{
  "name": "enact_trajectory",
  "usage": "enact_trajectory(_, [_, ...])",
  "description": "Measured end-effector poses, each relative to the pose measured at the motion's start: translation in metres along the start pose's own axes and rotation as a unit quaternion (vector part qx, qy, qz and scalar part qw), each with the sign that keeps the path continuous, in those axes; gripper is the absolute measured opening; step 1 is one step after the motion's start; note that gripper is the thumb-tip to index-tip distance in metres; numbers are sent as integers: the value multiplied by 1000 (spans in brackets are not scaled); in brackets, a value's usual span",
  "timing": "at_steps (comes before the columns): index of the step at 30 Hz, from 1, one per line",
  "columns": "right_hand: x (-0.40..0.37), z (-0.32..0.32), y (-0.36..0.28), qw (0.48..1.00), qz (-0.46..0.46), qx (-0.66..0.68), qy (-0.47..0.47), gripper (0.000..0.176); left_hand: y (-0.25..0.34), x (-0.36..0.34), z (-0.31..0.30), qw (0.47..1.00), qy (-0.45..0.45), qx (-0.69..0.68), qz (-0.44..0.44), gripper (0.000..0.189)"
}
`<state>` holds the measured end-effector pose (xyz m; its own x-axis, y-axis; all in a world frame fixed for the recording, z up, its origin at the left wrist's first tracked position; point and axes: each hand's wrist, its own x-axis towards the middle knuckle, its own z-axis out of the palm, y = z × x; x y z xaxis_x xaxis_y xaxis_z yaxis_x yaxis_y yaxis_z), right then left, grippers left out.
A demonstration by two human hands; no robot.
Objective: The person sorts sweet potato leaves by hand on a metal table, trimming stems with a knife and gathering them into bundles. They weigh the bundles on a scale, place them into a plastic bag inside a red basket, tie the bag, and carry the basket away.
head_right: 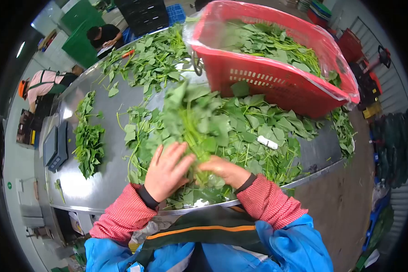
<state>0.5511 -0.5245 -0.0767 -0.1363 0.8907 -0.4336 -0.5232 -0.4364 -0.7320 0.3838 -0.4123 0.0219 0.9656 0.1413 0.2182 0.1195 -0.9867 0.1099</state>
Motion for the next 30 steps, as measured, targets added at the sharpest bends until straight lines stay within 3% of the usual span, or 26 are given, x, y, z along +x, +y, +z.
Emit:
enact_trajectory(2, [-19, 18, -14, 980, -93, -172, -21, 16, -4, 17, 12, 986, -36, 91, 137, 60])
enact_trajectory(4, [-20, 21, -19, 936, -86, -340, -12, 24, -3, 24, 20, 990, -24, 40, 135, 57])
enact_trajectory(7, [-43, 19, -42, 940, -106, -323, -24, 32, -7, 23, 35, 989, -39, -17, 139, 66])
enact_trajectory(10, [-49, -19, -53, 895, -118, -429, -9, 40, 6, 45, 16, 992, -59, -56, 92, 66])
enact_trajectory(12, [-82, -41, -81, 977, -82, -190, 60, 39, -3, 58, 2, 999, -38, -21, 31, 62])
enact_trajectory(13, [-87, -62, -79, 916, -129, -336, 177, 34, -12, 64, -9, 998, -15, -58, -18, 56])
enact_trajectory(14, [-88, -87, -70, 818, -172, -469, 286, 28, -22, 70, -17, 993, 9, -93, -69, 50])
enact_trajectory(16, [-84, -136, -33, 571, -168, -699, 396, 18, -41, 77, -27, 953, -56, -224, -196, 45])
enact_trajectory(17, [-78, -151, -19, 546, -177, -717, 394, 17, -55, 76, -8, 915, -38, -353, -194, 44])
enact_trajectory(18, [-71, -162, -7, 520, -188, -736, 391, 16, -47, 91, -24, 895, -149, -348, -237, 44])
enact_trajectory(19, [-68, -168, 0, 493, -199, -754, 387, 15, -44, 91, -15, 853, -155, -424, -262, 35])
enact_trajectory(20, [-69, -170, 2, 496, -193, -752, 388, 16, -44, 88, 0, 804, -160, -497, -284, 26])
enact_trajectory(22, [-78, -166, -1, 505, -177, -750, 390, 17, -45, 79, 27, 740, -150, -580, -306, 27])
enact_trajectory(26, [-121, -117, -39, 567, -151, -683, 435, 17, -38, 70, 46, 676, -163, -625, -354, 30])
enact_trajectory(27, [-126, -105, -45, 606, -163, -649, 430, 18, -36, 70, 48, 669, -167, -628, -361, 31])
enact_trajectory(30, [-119, -80, -46, 681, -319, -560, 349, 19, -25, 74, 57, 667, -151, -639, -352, 28])
